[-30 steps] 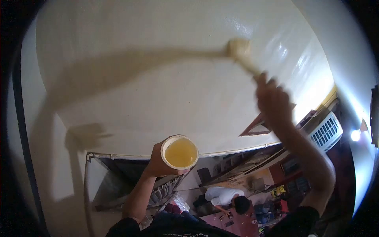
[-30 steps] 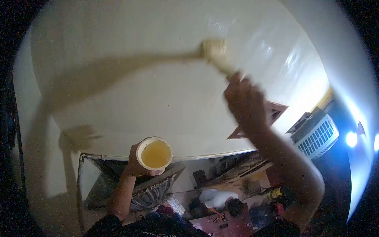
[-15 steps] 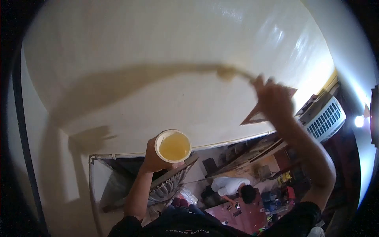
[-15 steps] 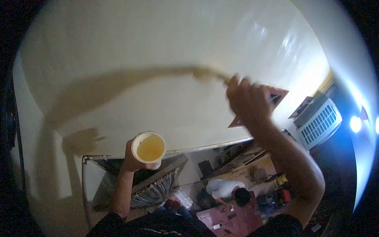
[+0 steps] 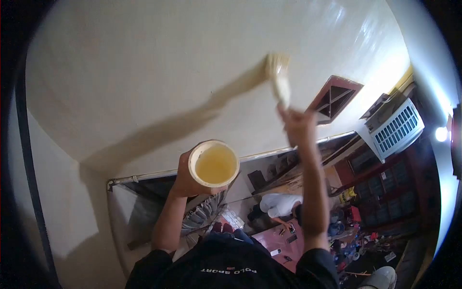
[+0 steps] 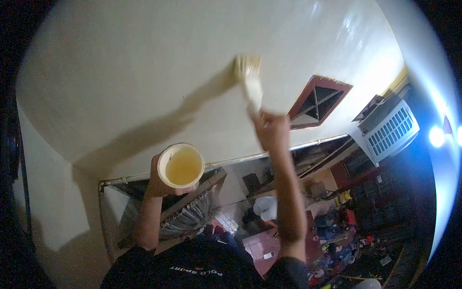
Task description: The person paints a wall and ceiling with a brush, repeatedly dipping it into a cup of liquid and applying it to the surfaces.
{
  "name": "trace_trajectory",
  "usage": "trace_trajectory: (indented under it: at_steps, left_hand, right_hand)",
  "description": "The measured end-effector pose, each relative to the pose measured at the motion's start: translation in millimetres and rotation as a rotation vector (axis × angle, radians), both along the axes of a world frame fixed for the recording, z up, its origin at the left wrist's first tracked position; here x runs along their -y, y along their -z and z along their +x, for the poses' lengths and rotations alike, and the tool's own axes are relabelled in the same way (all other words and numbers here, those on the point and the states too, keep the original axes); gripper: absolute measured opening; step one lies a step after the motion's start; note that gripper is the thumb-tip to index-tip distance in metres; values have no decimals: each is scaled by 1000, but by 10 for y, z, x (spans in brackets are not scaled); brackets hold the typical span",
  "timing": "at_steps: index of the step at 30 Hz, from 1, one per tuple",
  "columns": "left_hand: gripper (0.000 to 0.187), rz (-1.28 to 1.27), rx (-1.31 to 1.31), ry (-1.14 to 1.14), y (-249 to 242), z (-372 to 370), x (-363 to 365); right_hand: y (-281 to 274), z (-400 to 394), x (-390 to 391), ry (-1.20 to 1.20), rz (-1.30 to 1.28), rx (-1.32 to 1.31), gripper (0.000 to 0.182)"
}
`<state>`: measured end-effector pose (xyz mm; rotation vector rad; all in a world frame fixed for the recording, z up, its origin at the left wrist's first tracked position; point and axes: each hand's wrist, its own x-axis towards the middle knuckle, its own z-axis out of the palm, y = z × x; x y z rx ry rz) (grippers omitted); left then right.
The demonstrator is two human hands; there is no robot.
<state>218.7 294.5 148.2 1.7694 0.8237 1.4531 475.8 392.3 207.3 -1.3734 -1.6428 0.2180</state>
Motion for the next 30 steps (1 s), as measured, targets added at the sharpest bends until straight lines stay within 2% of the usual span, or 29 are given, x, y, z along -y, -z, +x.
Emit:
trace_trajectory:
  at_steps: [1,2,3,5,7,11,12,14,15,16,18,19,20,21,23,24,26,27,28,29,30]
  left_hand:
    - [71,1,-23,-18,41,-50,19]
    - [72,-2,-45,-36,79,-95,52]
    - [72,-5,-45,-39,102,-125,91]
    - [72,-25,11,-46,123,-175,145]
    - [72,-34,-22,-57,137,-214,172]
    - [72,13,-75,-70,173,-264,234]
    - [72,3,-84,-63,164,-273,244]
    - [73,-32,-1,7,137,-272,267]
    - [73,-50,-7,14,106,-257,288]
    - [73,-51,31,21,62,-232,299]
    - [75,-98,41,5,73,-246,324]
    - [75,-104,39,8,90,-266,337]
    - [75,-61,24,-16,104,-279,343]
    - [75,-18,11,-41,113,-281,351]
    - [73,-20,-1,-73,112,-289,349]
    - [72,-16,-17,-102,103,-302,352]
    - [73,-20,-59,-116,75,-327,375]
    - [73,-19,-97,-122,67,-335,371]
    - [73,-7,-92,-124,83,-342,381]
    - [73,-133,18,-87,110,-347,397]
    - [72,-248,129,-46,129,-352,395]
  right_hand:
    - [300,-44,97,-13,-85,-17,43]
    - [441,-139,273,22,-292,-73,44]
    - [688,-147,358,-3,-284,-51,44]
    - [1099,-239,521,-1,-381,-174,42]
    - [1151,-252,629,-111,-606,-389,40]
    - [815,-165,631,-151,-699,-355,38]
    - [796,-124,555,-52,-561,-136,35]
    - [431,-53,415,-75,-517,-91,29]
    - [141,-72,363,-26,-420,54,29]
    - [-122,-108,323,-23,-338,55,31]
    - [-716,-205,341,3,-426,151,33]
    - [-817,-213,339,-30,-239,98,38]
    - [-964,-207,351,-29,-166,171,38]
    - [-1103,-279,447,27,-68,101,40]
    - [-1300,-292,490,51,-19,70,40]
    - [-1278,-270,444,43,-20,71,40]
    - [-1148,-205,320,3,147,136,43]
    - [-1015,-241,346,65,163,184,38]
    - [-615,-136,173,99,626,468,32]
    - [-336,-182,173,260,787,745,33]
    - [142,-151,57,96,381,454,31]
